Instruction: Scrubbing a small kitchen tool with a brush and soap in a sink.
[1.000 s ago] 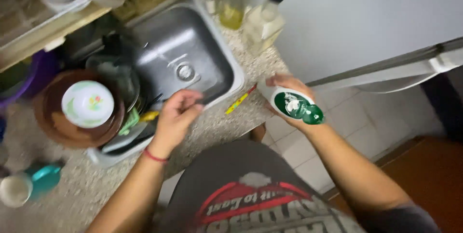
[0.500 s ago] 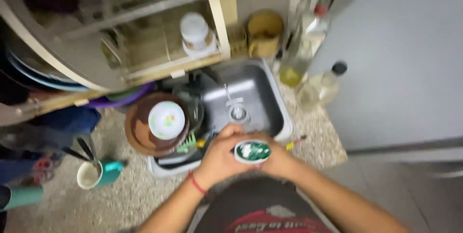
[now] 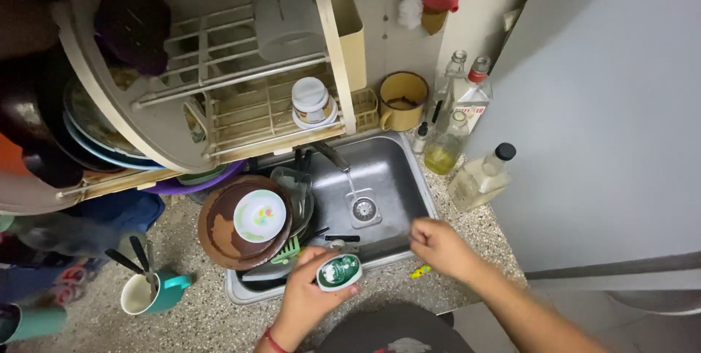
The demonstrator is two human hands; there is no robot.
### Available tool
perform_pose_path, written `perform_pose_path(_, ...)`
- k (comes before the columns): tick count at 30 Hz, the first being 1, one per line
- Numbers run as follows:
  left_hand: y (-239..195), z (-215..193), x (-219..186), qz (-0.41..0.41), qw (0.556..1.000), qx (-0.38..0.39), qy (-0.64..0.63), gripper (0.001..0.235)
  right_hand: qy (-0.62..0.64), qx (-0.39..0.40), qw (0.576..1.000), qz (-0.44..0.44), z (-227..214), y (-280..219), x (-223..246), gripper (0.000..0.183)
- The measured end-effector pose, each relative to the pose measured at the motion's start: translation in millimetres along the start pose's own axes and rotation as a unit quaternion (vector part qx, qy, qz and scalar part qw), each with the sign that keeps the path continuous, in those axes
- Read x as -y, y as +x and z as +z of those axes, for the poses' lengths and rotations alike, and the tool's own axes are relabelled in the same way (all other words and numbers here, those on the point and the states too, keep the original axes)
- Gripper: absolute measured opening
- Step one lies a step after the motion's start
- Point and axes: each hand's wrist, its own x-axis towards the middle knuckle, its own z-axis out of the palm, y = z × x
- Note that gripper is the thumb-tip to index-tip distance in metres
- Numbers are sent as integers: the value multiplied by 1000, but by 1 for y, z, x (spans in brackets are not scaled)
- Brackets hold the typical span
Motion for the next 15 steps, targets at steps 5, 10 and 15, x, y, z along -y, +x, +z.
perform_pose_path(5, 3, 7, 11, 29, 999, 6, 19, 53, 38, -6, 995, -91, 16, -8, -15, 33)
perform_pose_path(10, -4, 13, 13, -2, 1000, 9, 2, 52, 8, 91, 986, -142, 33, -17, -27, 28)
perform_pose_path(15, -7, 14, 27, 99, 993, 47, 33, 63, -44, 117, 988, -91, 41, -14, -30, 23)
